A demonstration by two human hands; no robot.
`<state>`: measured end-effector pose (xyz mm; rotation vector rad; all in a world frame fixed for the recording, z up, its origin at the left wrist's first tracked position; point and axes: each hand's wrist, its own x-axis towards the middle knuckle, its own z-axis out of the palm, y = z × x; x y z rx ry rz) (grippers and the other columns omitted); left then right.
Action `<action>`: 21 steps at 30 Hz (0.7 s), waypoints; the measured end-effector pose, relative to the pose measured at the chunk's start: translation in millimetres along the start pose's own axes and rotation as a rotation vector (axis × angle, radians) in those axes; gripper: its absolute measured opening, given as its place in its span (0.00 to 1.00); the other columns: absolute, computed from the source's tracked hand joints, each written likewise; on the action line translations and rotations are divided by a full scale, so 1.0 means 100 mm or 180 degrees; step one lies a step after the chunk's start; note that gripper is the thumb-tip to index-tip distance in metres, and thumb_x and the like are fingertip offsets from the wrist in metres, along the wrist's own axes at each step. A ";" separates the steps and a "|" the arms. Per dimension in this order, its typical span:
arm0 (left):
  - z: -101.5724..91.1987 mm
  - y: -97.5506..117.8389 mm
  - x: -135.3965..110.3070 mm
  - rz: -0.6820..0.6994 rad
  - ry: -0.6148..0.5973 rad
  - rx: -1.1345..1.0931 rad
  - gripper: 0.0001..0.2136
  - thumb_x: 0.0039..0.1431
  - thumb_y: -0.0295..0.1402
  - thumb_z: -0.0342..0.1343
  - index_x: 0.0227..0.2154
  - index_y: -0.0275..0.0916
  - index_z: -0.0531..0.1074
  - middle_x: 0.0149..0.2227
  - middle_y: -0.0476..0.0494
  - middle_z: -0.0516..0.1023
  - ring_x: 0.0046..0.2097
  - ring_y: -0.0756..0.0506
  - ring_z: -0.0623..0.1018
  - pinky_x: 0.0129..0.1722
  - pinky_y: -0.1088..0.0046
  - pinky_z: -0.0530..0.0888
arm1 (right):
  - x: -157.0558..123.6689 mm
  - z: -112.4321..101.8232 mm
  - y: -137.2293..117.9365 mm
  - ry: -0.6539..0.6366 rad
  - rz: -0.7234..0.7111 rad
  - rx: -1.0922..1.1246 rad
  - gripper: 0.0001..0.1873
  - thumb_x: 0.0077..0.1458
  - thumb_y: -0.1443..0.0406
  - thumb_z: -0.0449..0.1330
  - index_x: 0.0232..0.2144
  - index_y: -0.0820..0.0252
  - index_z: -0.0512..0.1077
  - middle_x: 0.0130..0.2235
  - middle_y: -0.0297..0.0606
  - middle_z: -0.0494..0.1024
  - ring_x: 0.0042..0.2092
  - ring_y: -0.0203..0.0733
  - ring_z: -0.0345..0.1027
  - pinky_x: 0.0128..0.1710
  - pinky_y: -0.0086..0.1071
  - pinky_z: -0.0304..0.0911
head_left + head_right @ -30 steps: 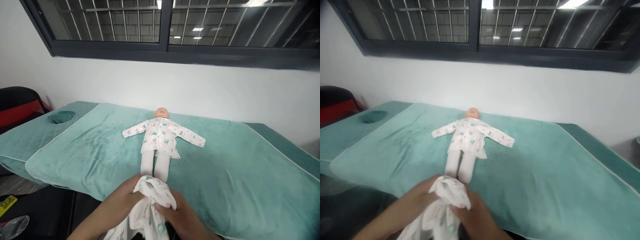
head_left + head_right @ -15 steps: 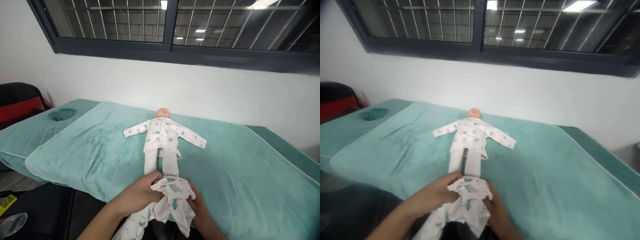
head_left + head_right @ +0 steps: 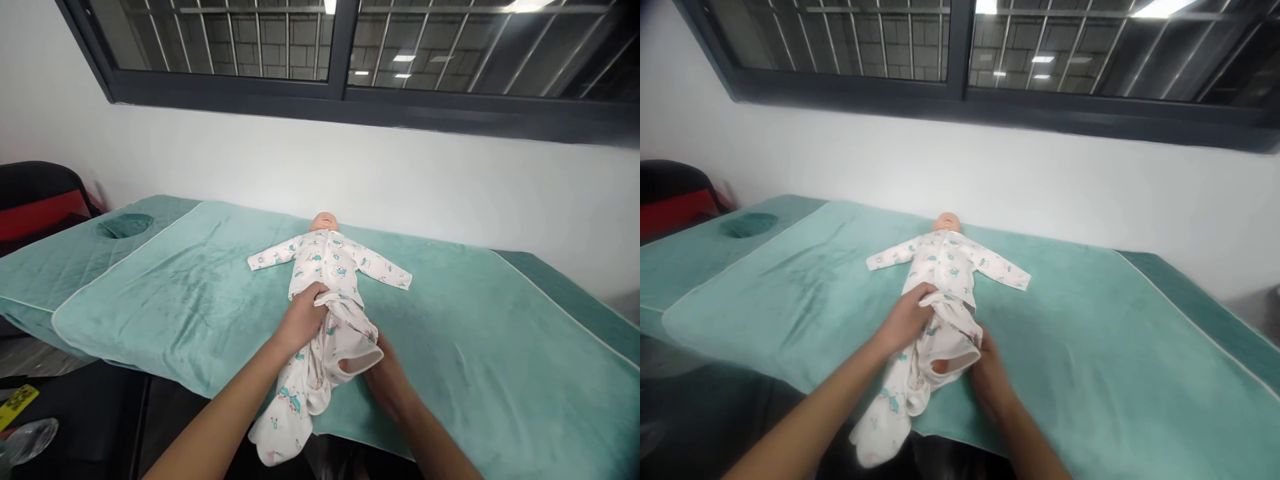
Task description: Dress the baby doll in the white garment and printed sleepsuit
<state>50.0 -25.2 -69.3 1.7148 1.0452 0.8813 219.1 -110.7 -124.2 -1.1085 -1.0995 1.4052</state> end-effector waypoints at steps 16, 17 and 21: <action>-0.06 -0.04 0.01 0.0541 0.0112 0.1266 0.12 0.52 0.20 0.45 0.33 0.42 0.68 0.38 0.48 0.73 0.39 0.46 0.71 0.37 0.71 0.64 | 0.15 -0.22 0.08 0.0290 -0.0158 -0.0191 0.12 0.49 0.61 0.65 0.37 0.56 0.71 0.38 0.38 0.77 0.40 0.45 0.67 0.40 0.37 0.63; -0.02 -0.07 0.04 0.0567 0.0267 0.1275 0.13 0.51 0.19 0.44 0.34 0.42 0.68 0.39 0.47 0.73 0.40 0.46 0.71 0.38 0.71 0.64 | 0.17 -0.26 0.06 0.0359 -0.0192 -0.0442 0.10 0.50 0.61 0.64 0.36 0.56 0.71 0.38 0.37 0.76 0.40 0.45 0.67 0.40 0.37 0.62; 0.03 -0.12 0.06 0.0383 0.0305 0.0876 0.14 0.47 0.19 0.45 0.34 0.41 0.68 0.37 0.47 0.73 0.40 0.45 0.71 0.39 0.71 0.64 | 0.34 -0.44 -0.04 0.0746 -0.0271 -0.1077 0.07 0.46 0.63 0.63 0.29 0.57 0.69 0.33 0.34 0.75 0.36 0.42 0.64 0.36 0.33 0.59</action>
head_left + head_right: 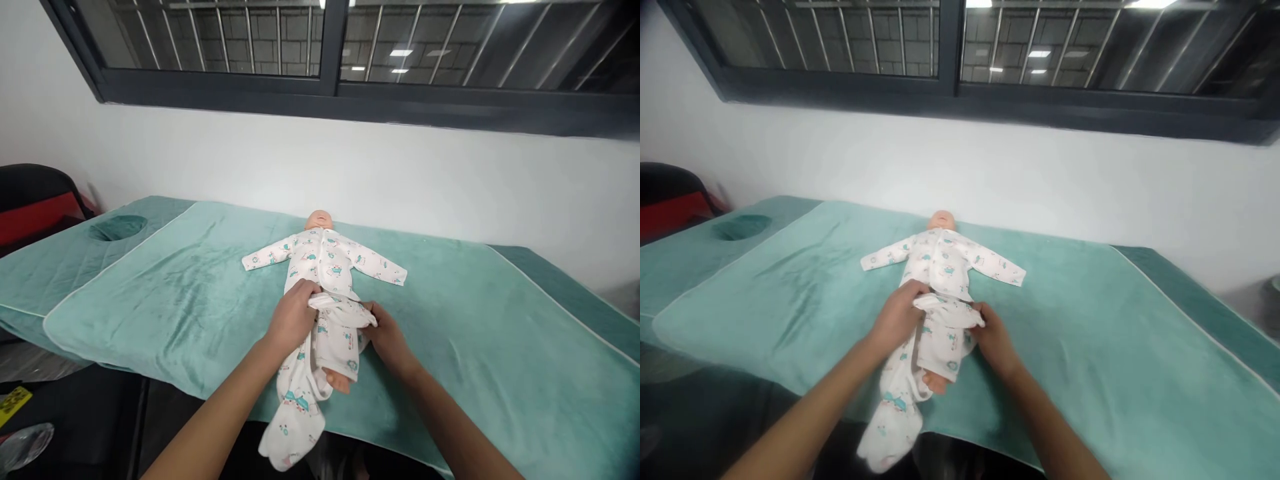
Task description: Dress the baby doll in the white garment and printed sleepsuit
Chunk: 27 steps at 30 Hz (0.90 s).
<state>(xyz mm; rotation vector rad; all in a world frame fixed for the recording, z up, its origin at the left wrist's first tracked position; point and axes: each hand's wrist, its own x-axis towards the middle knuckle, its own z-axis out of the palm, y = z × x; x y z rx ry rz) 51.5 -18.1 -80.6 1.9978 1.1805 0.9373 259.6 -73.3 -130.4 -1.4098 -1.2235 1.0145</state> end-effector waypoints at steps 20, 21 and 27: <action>-0.32 -0.25 -0.09 -0.0871 -0.0261 -0.3573 0.13 0.49 0.30 0.66 0.37 0.40 0.70 0.35 0.50 0.73 0.34 0.51 0.74 0.34 0.78 0.69 | 0.16 -0.01 -0.80 -0.1244 -0.0764 -0.0337 0.15 0.54 0.65 0.59 0.45 0.52 0.72 0.50 0.37 0.72 0.53 0.46 0.64 0.52 0.40 0.60; -0.28 -0.21 -0.06 -0.0841 -0.0191 -0.3586 0.13 0.49 0.30 0.66 0.37 0.40 0.70 0.35 0.51 0.73 0.34 0.52 0.74 0.34 0.78 0.69 | 0.16 0.07 -0.91 -0.1361 -0.0685 -0.0500 0.14 0.56 0.62 0.58 0.46 0.52 0.71 0.49 0.37 0.73 0.52 0.45 0.65 0.51 0.40 0.61; -0.32 -0.03 0.07 -0.0573 -0.0012 -0.3650 0.13 0.48 0.31 0.66 0.36 0.40 0.71 0.31 0.52 0.72 0.31 0.53 0.72 0.31 0.79 0.68 | 0.28 0.48 -1.07 -0.1304 -0.0937 -0.1392 0.15 0.48 0.58 0.66 0.24 0.58 0.65 0.33 0.32 0.71 0.35 0.37 0.62 0.37 0.33 0.59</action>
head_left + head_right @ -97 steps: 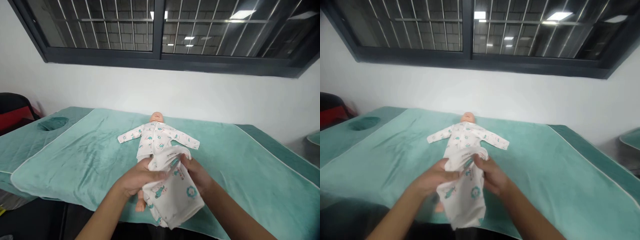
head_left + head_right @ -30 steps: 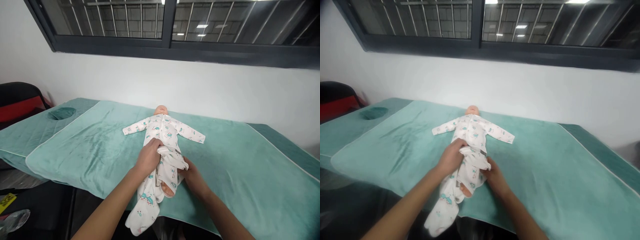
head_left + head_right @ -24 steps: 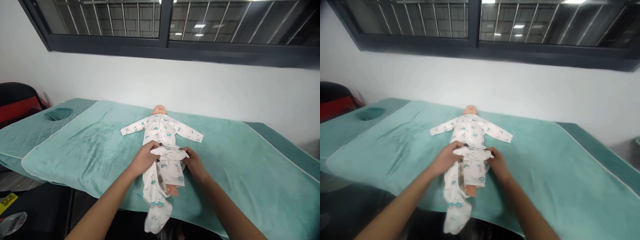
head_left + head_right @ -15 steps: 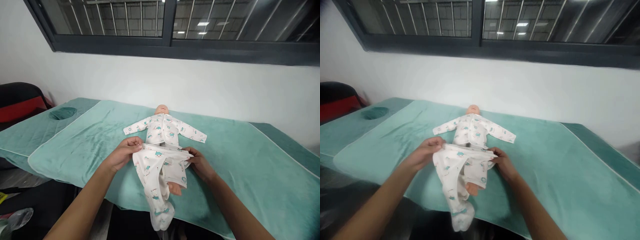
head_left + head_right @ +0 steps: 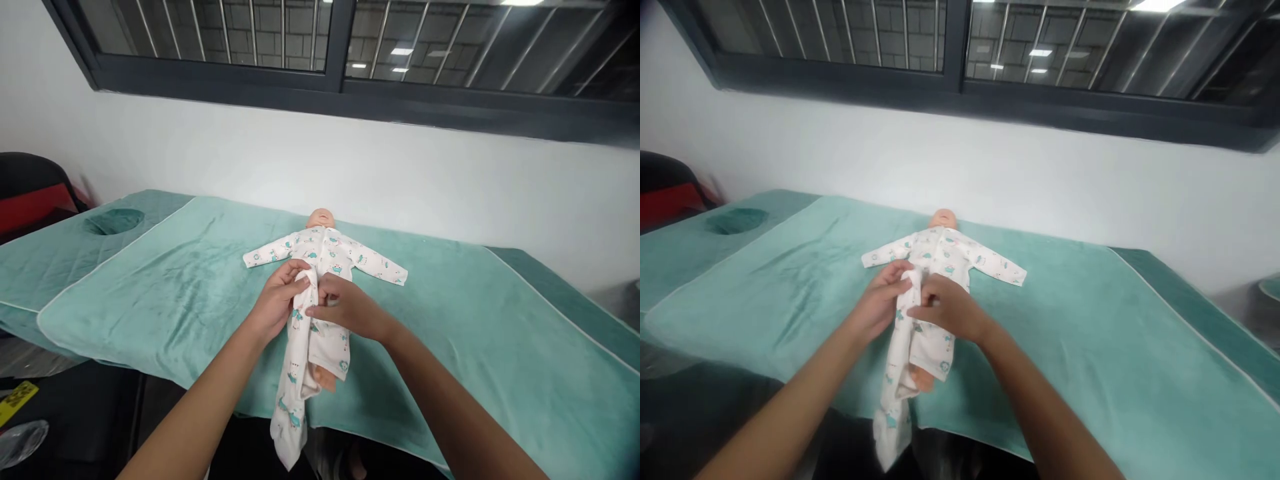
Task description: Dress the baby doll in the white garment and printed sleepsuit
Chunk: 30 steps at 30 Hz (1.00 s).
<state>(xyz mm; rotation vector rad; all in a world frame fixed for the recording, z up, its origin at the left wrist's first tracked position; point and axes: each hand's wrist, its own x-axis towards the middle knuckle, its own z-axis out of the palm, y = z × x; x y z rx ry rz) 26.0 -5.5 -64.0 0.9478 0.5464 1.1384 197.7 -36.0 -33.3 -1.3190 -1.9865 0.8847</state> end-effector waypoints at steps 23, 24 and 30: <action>-0.21 -0.08 -0.21 -0.0392 0.0194 0.0637 0.15 0.53 0.39 0.63 0.41 0.37 0.73 0.38 0.46 0.77 0.38 0.47 0.75 0.39 0.73 0.70 | 0.22 0.24 0.20 -0.0340 0.0978 0.2578 0.20 0.49 0.51 0.66 0.38 0.60 0.74 0.34 0.37 0.78 0.33 0.39 0.70 0.33 0.31 0.65; -0.20 -0.10 -0.18 -0.0320 0.0389 0.0439 0.15 0.53 0.40 0.63 0.39 0.37 0.72 0.35 0.48 0.76 0.35 0.48 0.74 0.36 0.75 0.69 | 0.20 0.24 0.20 -0.0619 0.0955 0.2364 0.21 0.48 0.51 0.67 0.39 0.60 0.75 0.36 0.37 0.78 0.34 0.40 0.71 0.34 0.32 0.66; -0.18 -0.12 -0.18 -0.0687 0.0373 0.0327 0.18 0.51 0.44 0.64 0.37 0.35 0.74 0.28 0.49 0.75 0.29 0.50 0.72 0.30 0.76 0.67 | 0.14 0.19 0.21 -0.1350 0.1047 0.1840 0.20 0.46 0.53 0.69 0.38 0.60 0.78 0.39 0.40 0.80 0.39 0.44 0.74 0.38 0.34 0.68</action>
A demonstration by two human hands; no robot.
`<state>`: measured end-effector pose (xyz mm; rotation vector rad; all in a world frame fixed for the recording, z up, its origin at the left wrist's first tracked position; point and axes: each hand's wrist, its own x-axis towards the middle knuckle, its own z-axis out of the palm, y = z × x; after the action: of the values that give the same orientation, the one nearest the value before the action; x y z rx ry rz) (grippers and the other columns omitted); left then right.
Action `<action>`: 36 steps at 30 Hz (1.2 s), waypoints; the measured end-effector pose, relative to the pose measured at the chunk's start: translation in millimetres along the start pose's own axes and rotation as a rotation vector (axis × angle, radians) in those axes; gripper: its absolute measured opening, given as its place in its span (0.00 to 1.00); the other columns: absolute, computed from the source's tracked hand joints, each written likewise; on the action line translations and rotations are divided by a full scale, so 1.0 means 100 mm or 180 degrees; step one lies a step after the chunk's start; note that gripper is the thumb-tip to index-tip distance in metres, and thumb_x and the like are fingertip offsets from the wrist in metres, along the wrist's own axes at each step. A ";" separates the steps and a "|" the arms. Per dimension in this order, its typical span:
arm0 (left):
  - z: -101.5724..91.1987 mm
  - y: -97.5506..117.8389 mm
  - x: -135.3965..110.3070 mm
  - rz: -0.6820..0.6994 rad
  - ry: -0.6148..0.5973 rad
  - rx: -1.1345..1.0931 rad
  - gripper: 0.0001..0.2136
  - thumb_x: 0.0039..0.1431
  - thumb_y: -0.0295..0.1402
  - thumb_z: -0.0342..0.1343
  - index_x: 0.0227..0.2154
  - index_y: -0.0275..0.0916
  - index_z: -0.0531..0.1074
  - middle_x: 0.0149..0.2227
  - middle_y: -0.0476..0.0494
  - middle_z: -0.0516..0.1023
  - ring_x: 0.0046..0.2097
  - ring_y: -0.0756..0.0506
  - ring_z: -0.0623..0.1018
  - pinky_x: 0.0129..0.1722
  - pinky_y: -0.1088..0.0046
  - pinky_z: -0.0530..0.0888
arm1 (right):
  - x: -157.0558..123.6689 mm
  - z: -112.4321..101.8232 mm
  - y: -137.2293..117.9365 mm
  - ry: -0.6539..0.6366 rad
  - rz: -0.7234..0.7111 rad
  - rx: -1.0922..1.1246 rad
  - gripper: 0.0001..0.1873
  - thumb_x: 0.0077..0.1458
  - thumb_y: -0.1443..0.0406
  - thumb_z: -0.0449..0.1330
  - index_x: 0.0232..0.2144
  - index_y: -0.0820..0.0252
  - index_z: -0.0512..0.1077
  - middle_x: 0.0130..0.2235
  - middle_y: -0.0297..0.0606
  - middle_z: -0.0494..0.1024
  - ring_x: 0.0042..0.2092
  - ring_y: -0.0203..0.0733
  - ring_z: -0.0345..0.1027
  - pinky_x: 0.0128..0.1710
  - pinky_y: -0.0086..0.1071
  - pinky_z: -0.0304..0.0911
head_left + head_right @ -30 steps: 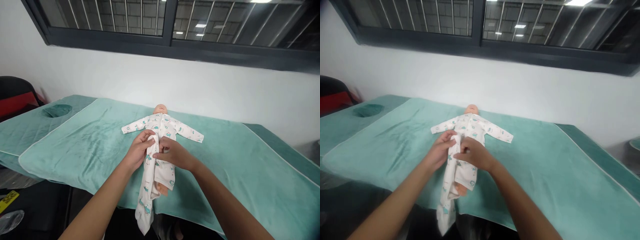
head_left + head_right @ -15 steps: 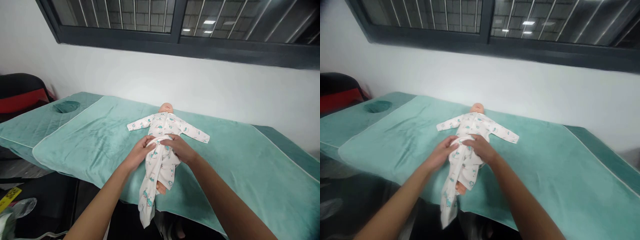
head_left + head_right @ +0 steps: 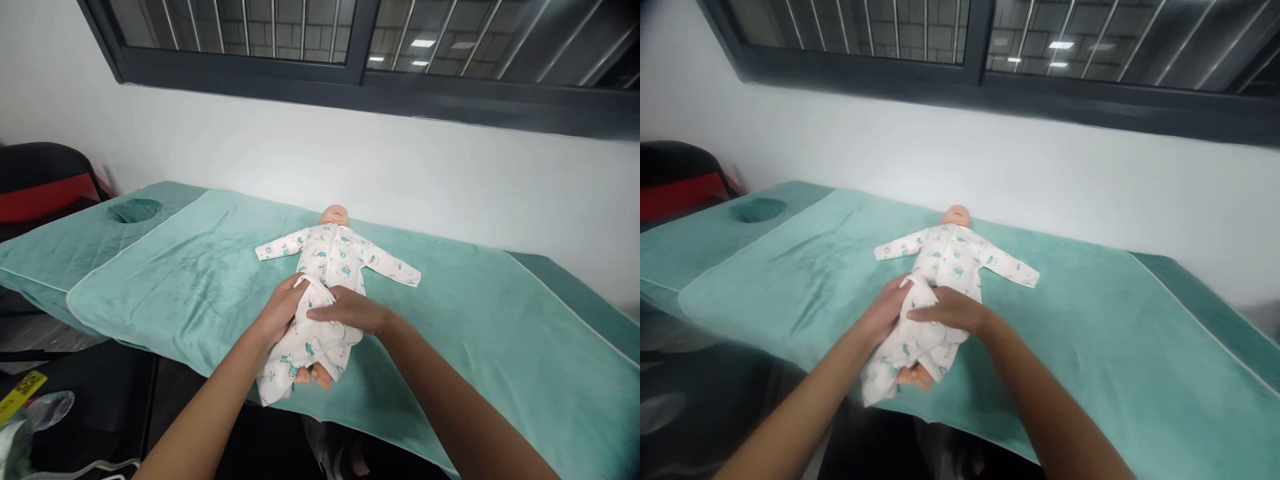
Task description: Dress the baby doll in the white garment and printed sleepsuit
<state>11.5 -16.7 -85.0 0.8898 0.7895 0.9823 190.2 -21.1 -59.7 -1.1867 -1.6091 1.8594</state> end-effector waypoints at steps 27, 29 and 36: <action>-0.01 -0.12 -0.07 0.0050 -0.0407 -0.0949 0.18 0.55 0.37 0.63 0.47 0.36 0.74 0.40 0.39 0.80 0.38 0.43 0.79 0.41 0.68 0.73 | -0.06 0.05 0.05 -0.0161 -0.0318 0.1000 0.23 0.47 0.61 0.69 0.47 0.61 0.74 0.38 0.40 0.80 0.39 0.43 0.74 0.40 0.35 0.68; 0.01 -0.14 -0.08 0.0106 -0.0321 -0.1013 0.18 0.57 0.38 0.61 0.49 0.36 0.73 0.41 0.39 0.80 0.40 0.43 0.79 0.42 0.67 0.74 | -0.09 0.05 -0.01 -0.0457 -0.0211 0.0611 0.26 0.46 0.61 0.70 0.49 0.58 0.73 0.40 0.39 0.80 0.42 0.43 0.73 0.41 0.35 0.68; -0.12 -0.11 -0.17 -0.0341 -0.0776 -0.0551 0.19 0.57 0.40 0.61 0.46 0.30 0.75 0.38 0.34 0.81 0.36 0.42 0.79 0.35 0.68 0.74 | -0.02 0.00 0.12 0.0077 -0.0406 0.0911 0.20 0.48 0.58 0.69 0.41 0.63 0.77 0.35 0.38 0.79 0.35 0.40 0.72 0.36 0.32 0.66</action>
<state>-1.5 -32.8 -97.5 0.7910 0.5311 0.8164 193.7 -26.1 -70.1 -0.9567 -1.3181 1.9070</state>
